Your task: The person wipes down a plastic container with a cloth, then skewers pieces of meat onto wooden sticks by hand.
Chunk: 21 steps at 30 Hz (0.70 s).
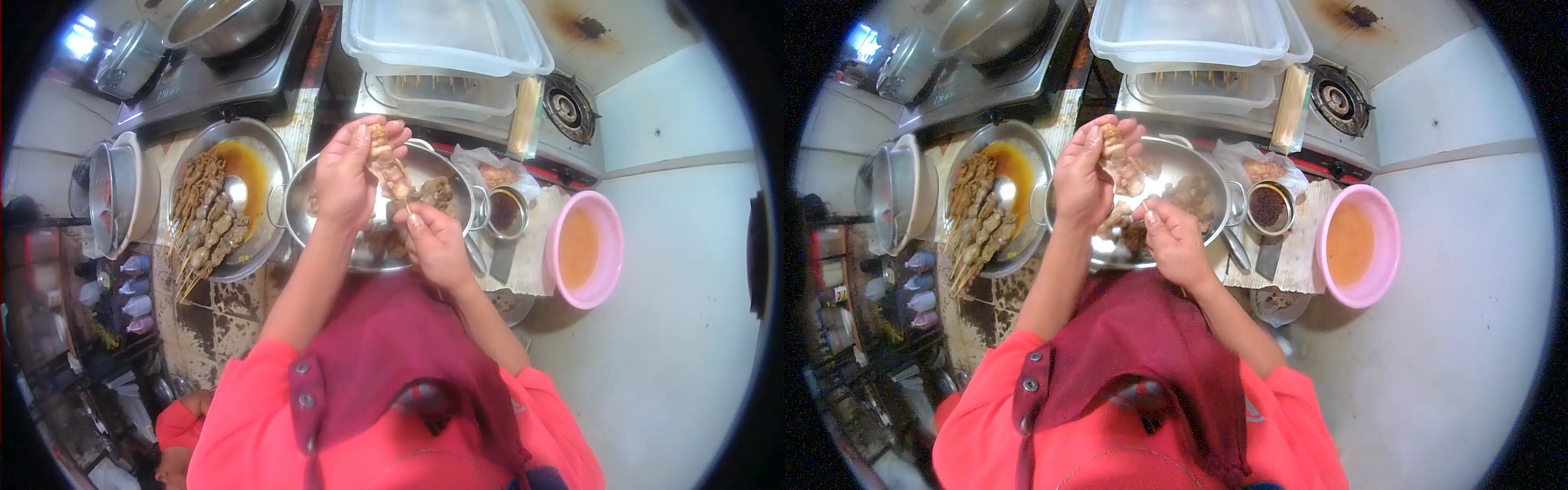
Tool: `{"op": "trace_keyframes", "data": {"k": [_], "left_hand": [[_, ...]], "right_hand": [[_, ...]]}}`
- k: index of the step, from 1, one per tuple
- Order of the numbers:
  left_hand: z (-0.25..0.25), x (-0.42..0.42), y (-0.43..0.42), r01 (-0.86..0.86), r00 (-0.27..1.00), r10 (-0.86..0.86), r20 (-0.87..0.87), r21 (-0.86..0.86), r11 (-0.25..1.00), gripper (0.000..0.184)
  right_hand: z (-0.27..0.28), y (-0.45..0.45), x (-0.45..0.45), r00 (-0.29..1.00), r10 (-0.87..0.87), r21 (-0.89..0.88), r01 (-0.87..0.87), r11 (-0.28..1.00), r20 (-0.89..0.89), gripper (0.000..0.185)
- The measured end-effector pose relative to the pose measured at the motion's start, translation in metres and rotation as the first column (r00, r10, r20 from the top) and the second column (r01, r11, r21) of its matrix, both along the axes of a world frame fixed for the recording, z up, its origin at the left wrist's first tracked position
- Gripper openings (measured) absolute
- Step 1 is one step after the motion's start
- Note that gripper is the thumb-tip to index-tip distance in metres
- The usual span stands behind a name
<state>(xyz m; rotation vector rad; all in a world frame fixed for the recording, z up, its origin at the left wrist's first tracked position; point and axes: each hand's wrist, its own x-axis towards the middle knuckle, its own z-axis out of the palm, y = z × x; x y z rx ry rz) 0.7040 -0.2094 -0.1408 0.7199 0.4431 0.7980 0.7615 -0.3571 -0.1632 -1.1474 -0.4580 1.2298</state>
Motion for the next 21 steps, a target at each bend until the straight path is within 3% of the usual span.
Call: {"op": "trace_keyframes", "data": {"k": [1,4,7,13,17,21], "left_hand": [[-0.002,0.000,0.000,-0.001,1.000,0.001,-0.027,0.002,1.000,0.026],[-0.003,0.001,0.000,-0.003,0.998,0.000,-0.066,-0.046,0.999,0.023],[-0.001,0.003,-0.001,-0.036,0.997,0.028,-0.066,-0.112,0.993,0.021],[-0.004,0.005,0.000,-0.078,0.993,0.069,-0.092,-0.097,0.992,0.020],[-0.003,0.007,-0.004,-0.090,0.984,0.086,-0.155,-0.017,0.996,0.018],[-0.001,0.009,-0.010,-0.036,0.996,0.029,-0.088,-0.083,0.996,0.018]], "right_hand": [[0.000,0.000,0.001,1.000,0.003,-0.005,-0.003,1.000,-0.011,0.016],[-0.011,0.005,0.000,0.837,-0.094,0.113,0.039,0.993,0.539,0.014],[0.004,0.004,0.004,0.674,-0.042,0.002,0.060,0.998,0.737,0.013],[-0.002,0.005,0.007,0.592,-0.075,0.040,0.071,0.997,0.802,0.015],[0.005,0.008,0.004,0.633,-0.083,0.035,0.087,0.996,0.770,0.013],[0.003,0.010,-0.003,0.731,-0.031,-0.042,0.081,0.996,0.682,0.014]]}}
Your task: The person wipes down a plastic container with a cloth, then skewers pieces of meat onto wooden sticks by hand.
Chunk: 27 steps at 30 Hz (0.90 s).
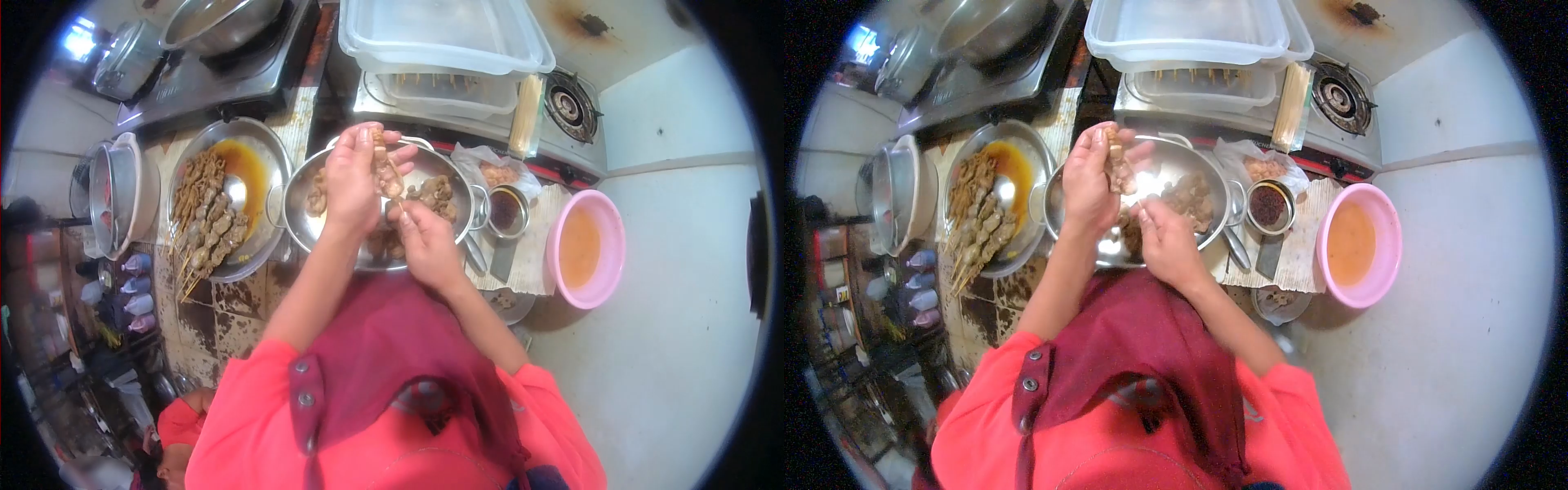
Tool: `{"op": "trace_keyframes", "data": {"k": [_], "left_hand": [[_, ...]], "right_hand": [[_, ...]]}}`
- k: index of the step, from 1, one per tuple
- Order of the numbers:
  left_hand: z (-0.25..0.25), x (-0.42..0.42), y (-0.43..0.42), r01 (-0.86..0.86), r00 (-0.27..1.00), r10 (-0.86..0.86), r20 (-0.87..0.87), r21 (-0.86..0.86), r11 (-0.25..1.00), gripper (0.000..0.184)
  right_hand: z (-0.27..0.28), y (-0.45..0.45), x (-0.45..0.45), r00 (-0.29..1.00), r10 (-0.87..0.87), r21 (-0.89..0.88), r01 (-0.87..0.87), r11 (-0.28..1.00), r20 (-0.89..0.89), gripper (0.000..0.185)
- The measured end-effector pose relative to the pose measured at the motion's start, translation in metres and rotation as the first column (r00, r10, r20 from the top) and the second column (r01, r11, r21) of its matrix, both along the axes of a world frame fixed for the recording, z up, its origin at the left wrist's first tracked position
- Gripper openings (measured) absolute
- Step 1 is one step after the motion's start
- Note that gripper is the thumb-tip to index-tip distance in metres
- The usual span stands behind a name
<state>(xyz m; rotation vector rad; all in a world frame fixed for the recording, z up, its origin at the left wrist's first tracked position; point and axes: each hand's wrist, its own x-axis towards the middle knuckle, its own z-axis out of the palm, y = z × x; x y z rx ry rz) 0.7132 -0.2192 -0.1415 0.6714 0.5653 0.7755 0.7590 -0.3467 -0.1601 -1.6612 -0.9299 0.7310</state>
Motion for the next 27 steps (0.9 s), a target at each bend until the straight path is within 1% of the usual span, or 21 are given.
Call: {"op": "trace_keyframes", "data": {"k": [2,4,5,7,8,9,10,11,12,15,18,19,22,25,27], "left_hand": [[-0.003,-0.002,0.002,0.047,0.998,-0.046,0.035,-0.030,0.998,0.020],[-0.006,-0.005,0.000,0.076,0.994,-0.075,0.076,-0.005,0.997,0.020],[-0.007,-0.007,0.000,0.091,0.991,-0.091,0.095,0.009,0.996,0.020],[-0.009,-0.010,0.006,0.025,0.997,-0.024,0.071,-0.019,0.999,0.019],[-0.009,-0.013,0.009,-0.004,0.998,0.005,0.056,-0.031,1.000,0.019],[-0.006,-0.014,0.013,-0.074,0.997,0.075,0.010,-0.089,0.993,0.019],[-0.002,-0.017,0.019,-0.112,0.993,0.109,-0.040,-0.082,0.990,0.020],[-0.002,-0.022,0.022,-0.087,0.996,0.089,0.026,-0.077,0.993,0.021],[-0.001,-0.026,0.023,-0.060,0.994,0.067,0.088,-0.075,0.995,0.022],[0.005,-0.031,0.021,-0.025,0.982,0.042,0.186,-0.089,0.996,0.021],[-0.003,-0.036,0.026,-0.037,0.976,0.059,0.209,-0.109,0.993,0.020],[-0.002,-0.037,0.026,-0.056,0.984,0.072,0.162,-0.104,0.993,0.019],[0.005,-0.035,0.021,-0.192,0.981,0.188,-0.046,-0.142,0.971,0.018],[-0.004,-0.045,0.025,-0.149,0.987,0.158,0.032,-0.191,0.970,0.018],[-0.009,-0.050,0.024,-0.164,0.986,0.167,0.006,-0.168,0.972,0.018]], "right_hand": [[-0.006,0.000,0.001,0.992,0.014,-0.016,-0.016,1.000,-0.122,0.015],[-0.011,-0.001,0.000,0.966,0.033,-0.020,-0.039,0.999,-0.255,0.017],[-0.009,-0.003,-0.001,0.950,0.040,-0.051,-0.058,0.997,-0.311,0.017],[0.002,-0.009,-0.006,0.906,0.040,-0.111,-0.095,0.989,-0.422,0.017],[0.003,-0.015,-0.010,0.960,0.059,-0.075,-0.083,0.994,-0.273,0.017],[0.004,-0.021,-0.013,0.991,0.068,-0.036,-0.072,0.997,-0.115,0.017],[0.004,-0.025,-0.014,0.997,0.066,0.003,-0.066,0.998,0.050,0.017],[0.003,-0.027,-0.017,0.989,0.056,0.085,-0.068,0.994,0.134,0.016],[0.004,-0.029,-0.019,0.994,0.036,0.080,-0.044,0.996,0.106,0.016],[0.007,-0.029,-0.023,1.000,-0.004,0.071,0.003,0.997,0.011,0.016],[0.009,-0.027,-0.025,1.000,0.004,0.087,-0.005,0.996,0.008,0.016],[0.010,-0.027,-0.026,1.000,0.009,0.068,-0.009,0.998,0.011,0.016],[0.016,-0.025,-0.029,0.999,0.023,0.005,-0.023,1.000,0.032,0.017],[0.019,-0.024,-0.033,0.998,0.047,-0.053,-0.044,0.998,0.050,0.017],[0.016,-0.023,-0.036,0.997,0.062,-0.063,-0.060,0.996,0.037,0.017]]}}
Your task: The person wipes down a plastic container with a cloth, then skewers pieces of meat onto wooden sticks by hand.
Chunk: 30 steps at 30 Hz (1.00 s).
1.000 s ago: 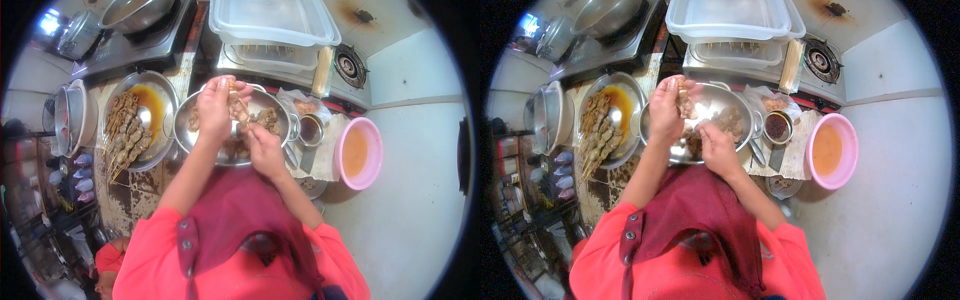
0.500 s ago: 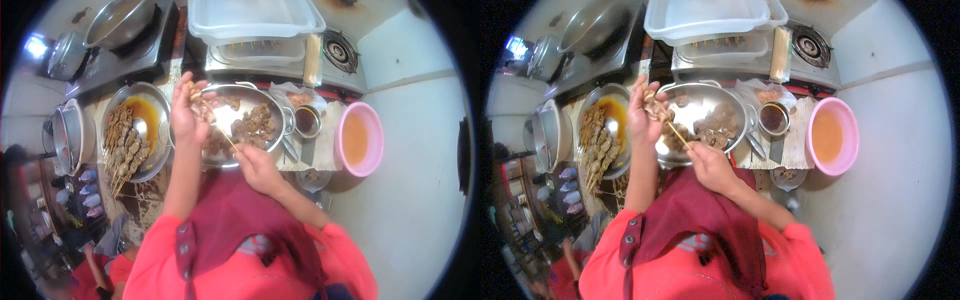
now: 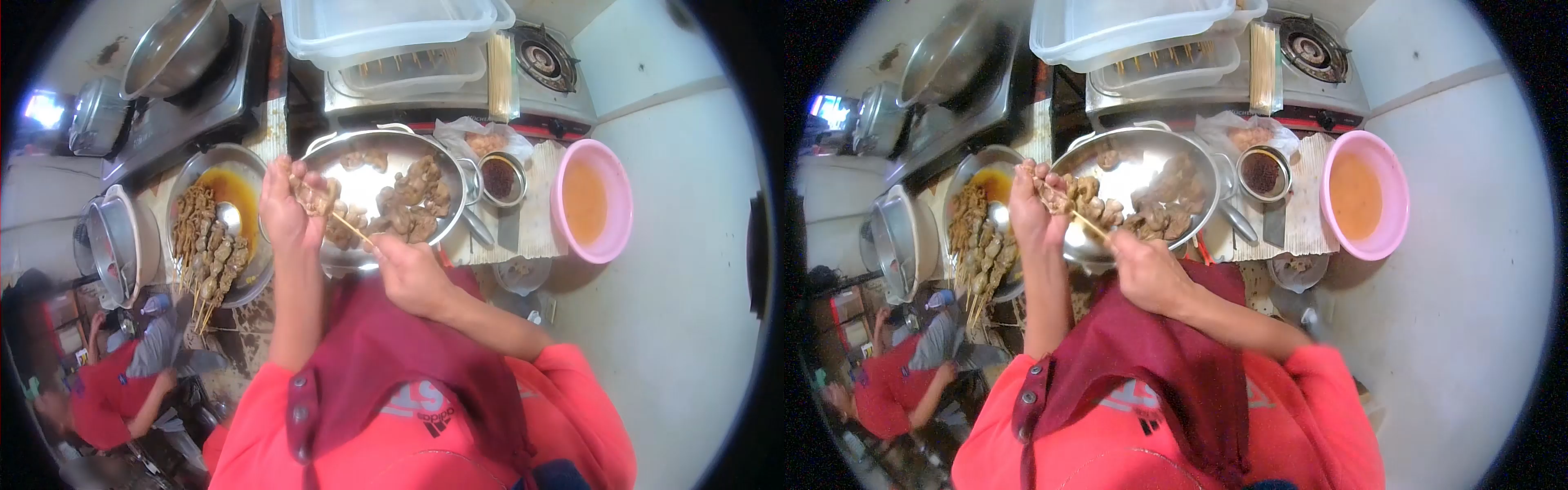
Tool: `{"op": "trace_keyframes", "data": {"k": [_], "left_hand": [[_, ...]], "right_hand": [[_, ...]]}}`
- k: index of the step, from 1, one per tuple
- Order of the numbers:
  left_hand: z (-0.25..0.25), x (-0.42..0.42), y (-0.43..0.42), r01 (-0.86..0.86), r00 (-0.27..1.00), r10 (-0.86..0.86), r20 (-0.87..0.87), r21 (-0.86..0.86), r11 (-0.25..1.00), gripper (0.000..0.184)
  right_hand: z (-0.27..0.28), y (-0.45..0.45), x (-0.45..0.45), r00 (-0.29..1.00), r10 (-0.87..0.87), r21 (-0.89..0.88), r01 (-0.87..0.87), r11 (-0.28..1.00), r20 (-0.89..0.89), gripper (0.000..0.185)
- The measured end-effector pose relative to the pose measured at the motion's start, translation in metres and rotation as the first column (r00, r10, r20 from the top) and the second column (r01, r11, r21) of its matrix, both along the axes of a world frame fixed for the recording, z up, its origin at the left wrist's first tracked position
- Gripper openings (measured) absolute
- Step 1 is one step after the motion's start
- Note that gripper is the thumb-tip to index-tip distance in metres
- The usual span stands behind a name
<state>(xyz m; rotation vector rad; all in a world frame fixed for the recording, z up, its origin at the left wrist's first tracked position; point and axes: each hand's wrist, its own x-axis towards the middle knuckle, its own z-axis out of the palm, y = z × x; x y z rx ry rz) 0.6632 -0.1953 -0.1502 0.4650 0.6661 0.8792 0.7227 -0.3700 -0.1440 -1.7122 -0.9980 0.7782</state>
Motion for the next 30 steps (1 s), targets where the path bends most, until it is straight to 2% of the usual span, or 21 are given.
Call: {"op": "trace_keyframes", "data": {"k": [3,6,9,13,15,16,18,20,23,24,27,28,29,30], "left_hand": [[-0.005,-0.008,-0.004,-0.018,0.997,0.020,-0.069,0.030,0.999,0.017],[-0.006,-0.015,-0.006,0.007,0.995,-0.001,-0.096,0.059,0.998,0.017],[-0.012,-0.028,0.000,0.063,0.997,-0.060,-0.053,0.057,0.996,0.018],[-0.024,-0.047,0.009,0.205,0.978,-0.204,-0.047,0.025,0.978,0.019],[-0.028,-0.051,0.001,0.221,0.965,-0.212,-0.152,0.045,0.974,0.022],[-0.028,-0.049,-0.002,0.229,0.956,-0.212,-0.204,0.061,0.972,0.024],[-0.028,-0.046,0.000,0.258,0.950,-0.251,-0.187,0.009,0.966,0.030],[-0.025,-0.042,0.004,0.304,0.945,-0.303,-0.125,-0.014,0.953,0.033],[-0.020,-0.044,-0.005,0.421,0.907,-0.421,0.019,-0.022,0.907,0.035],[-0.020,-0.041,-0.010,0.417,0.907,-0.419,-0.048,-0.033,0.908,0.032],[-0.024,-0.034,-0.013,0.396,0.916,-0.389,-0.098,0.066,0.916,0.027],[-0.023,-0.029,-0.014,0.393,0.914,-0.378,-0.145,0.087,0.916,0.027],[-0.022,-0.025,-0.016,0.386,0.912,-0.362,-0.194,0.106,0.916,0.028],[-0.019,-0.023,-0.018,0.381,0.906,-0.343,-0.247,0.126,0.916,0.028]], "right_hand": [[0.005,0.004,-0.004,0.997,0.022,-0.043,-0.025,0.999,-0.072,0.013],[0.001,0.008,-0.012,0.991,0.022,-0.006,-0.023,1.000,-0.134,0.013],[-0.019,0.015,-0.025,0.985,0.052,0.129,-0.031,0.991,-0.163,0.017],[-0.029,0.034,-0.042,0.935,0.011,0.033,0.001,0.999,-0.355,0.020],[-0.026,0.052,-0.046,0.890,-0.039,-0.055,0.015,0.998,-0.454,0.021],[-0.032,0.059,-0.050,0.901,-0.028,0.007,0.034,0.999,-0.433,0.021],[-0.029,0.064,-0.054,0.852,-0.095,-0.013,0.102,0.995,-0.515,0.021],[-0.028,0.065,-0.055,0.640,-0.131,-0.032,0.163,0.986,-0.758,0.018],[-0.033,0.057,-0.051,0.327,-0.047,0.023,0.207,0.978,-0.944,0.017],[-0.031,0.052,-0.047,0.191,0.032,0.071,0.202,0.977,-0.981,0.022],[-0.042,0.053,-0.051,0.505,-0.134,0.001,0.258,0.966,-0.853,0.020],[-0.045,0.052,-0.049,0.753,-0.178,0.052,0.271,0.961,-0.633,0.019],[-0.047,0.052,-0.047,0.914,-0.213,0.109,0.265,0.958,-0.346,0.020],[-0.047,0.050,-0.046,0.970,-0.242,0.166,0.243,0.956,-0.026,0.022]]}}
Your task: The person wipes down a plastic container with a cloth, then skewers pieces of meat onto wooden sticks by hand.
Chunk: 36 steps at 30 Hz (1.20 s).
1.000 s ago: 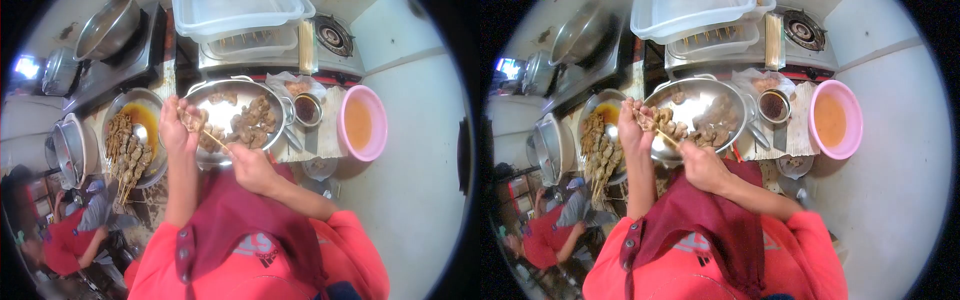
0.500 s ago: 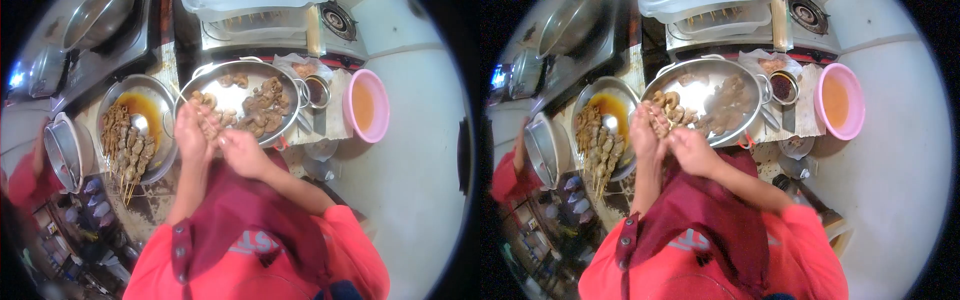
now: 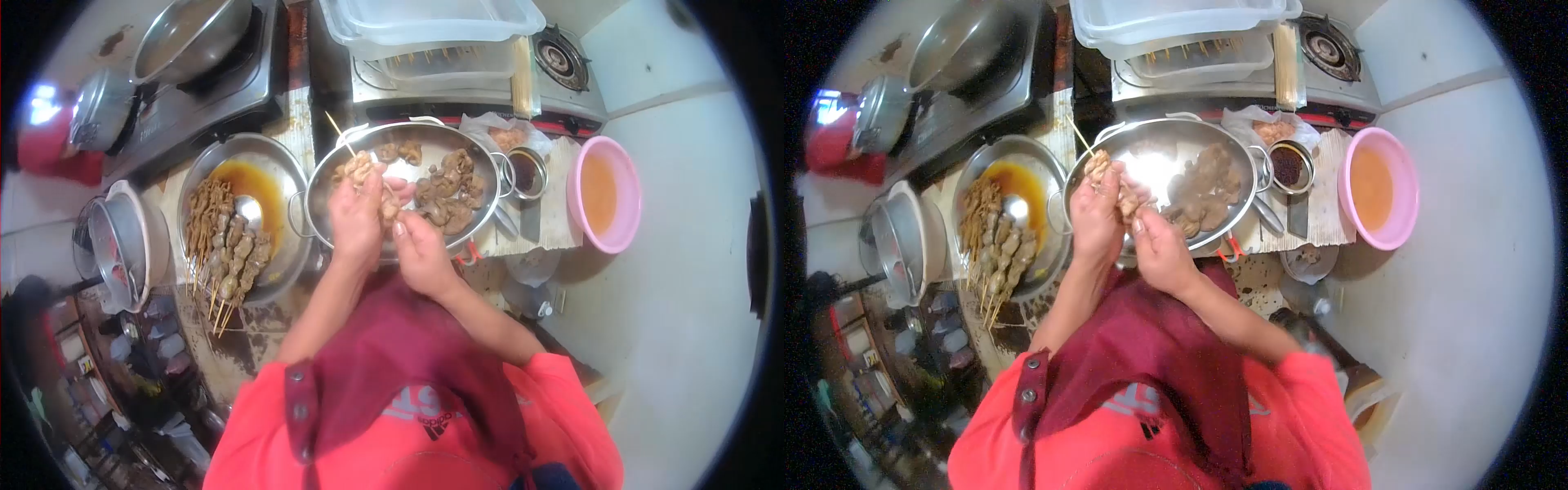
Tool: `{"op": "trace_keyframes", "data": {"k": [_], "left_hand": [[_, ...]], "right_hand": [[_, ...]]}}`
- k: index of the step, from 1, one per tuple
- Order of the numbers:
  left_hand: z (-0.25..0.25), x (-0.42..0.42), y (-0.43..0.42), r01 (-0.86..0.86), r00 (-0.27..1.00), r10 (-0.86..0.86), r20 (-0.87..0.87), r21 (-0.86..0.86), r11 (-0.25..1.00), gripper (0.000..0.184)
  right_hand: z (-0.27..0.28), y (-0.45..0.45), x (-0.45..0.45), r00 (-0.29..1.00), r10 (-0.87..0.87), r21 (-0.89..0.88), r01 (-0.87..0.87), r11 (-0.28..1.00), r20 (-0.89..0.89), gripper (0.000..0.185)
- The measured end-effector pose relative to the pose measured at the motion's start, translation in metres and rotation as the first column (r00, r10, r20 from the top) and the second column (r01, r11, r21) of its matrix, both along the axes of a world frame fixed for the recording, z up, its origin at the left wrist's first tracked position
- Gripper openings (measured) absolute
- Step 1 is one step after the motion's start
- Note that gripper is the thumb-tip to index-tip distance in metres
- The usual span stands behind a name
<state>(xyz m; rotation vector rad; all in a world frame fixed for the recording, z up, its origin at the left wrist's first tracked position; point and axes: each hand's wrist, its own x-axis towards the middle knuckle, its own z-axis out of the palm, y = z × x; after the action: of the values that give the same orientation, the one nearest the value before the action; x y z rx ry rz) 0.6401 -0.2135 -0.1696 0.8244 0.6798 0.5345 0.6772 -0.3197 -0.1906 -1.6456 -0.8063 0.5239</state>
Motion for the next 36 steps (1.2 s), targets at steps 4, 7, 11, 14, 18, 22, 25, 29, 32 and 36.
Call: {"op": "trace_keyframes", "data": {"k": [4,7,11,14,18,22,25,29,32,36], "left_hand": [[0.009,0.008,-0.004,-0.062,0.998,0.062,0.010,0.030,0.998,0.026],[0.007,0.009,-0.003,-0.074,0.993,0.076,0.095,-0.028,0.997,0.027],[0.019,0.017,0.000,-0.065,0.974,0.090,0.206,-0.126,0.990,0.027],[0.011,0.017,0.011,-0.069,0.986,0.071,0.151,-0.021,0.997,0.025],[0.010,0.023,0.025,-0.010,0.995,0.000,0.095,0.099,0.995,0.029],[0.002,0.024,0.050,-0.021,0.989,0.069,-0.128,0.348,0.937,0.033],[-0.044,-0.006,0.063,0.313,0.750,0.126,-0.649,0.516,0.797,0.027],[-0.089,-0.023,0.027,0.689,0.444,0.270,-0.854,0.518,0.506,0.029],[-0.088,-0.019,0.015,0.694,0.483,0.241,-0.842,0.536,0.481,0.028],[-0.075,-0.027,0.016,0.528,0.653,0.082,-0.753,0.530,0.664,0.020]], "right_hand": [[0.013,-0.005,0.014,0.990,0.088,-0.016,-0.091,0.996,-0.113,0.022],[0.009,-0.006,0.021,0.919,0.172,0.121,-0.137,0.983,-0.354,0.021],[0.016,-0.014,0.032,0.688,0.295,0.223,-0.194,0.955,-0.663,0.023],[0.013,-0.015,0.039,0.711,0.312,0.178,-0.259,0.949,-0.630,0.022],[0.013,-0.004,0.053,0.794,0.305,0.128,-0.281,0.951,-0.526,0.022],[0.003,-0.011,0.082,0.858,0.231,0.104,-0.207,0.973,-0.458,0.022],[-0.005,-0.028,0.098,0.868,0.128,0.060,-0.113,0.992,-0.480,0.022],[-0.008,-0.039,0.111,0.872,0.076,0.001,-0.087,0.996,-0.484,0.022],[-0.011,-0.042,0.113,0.870,0.078,-0.026,-0.103,0.994,-0.487,0.021],[-0.023,-0.038,0.114,0.853,0.150,-0.039,-0.195,0.980,-0.500,0.019]]}}
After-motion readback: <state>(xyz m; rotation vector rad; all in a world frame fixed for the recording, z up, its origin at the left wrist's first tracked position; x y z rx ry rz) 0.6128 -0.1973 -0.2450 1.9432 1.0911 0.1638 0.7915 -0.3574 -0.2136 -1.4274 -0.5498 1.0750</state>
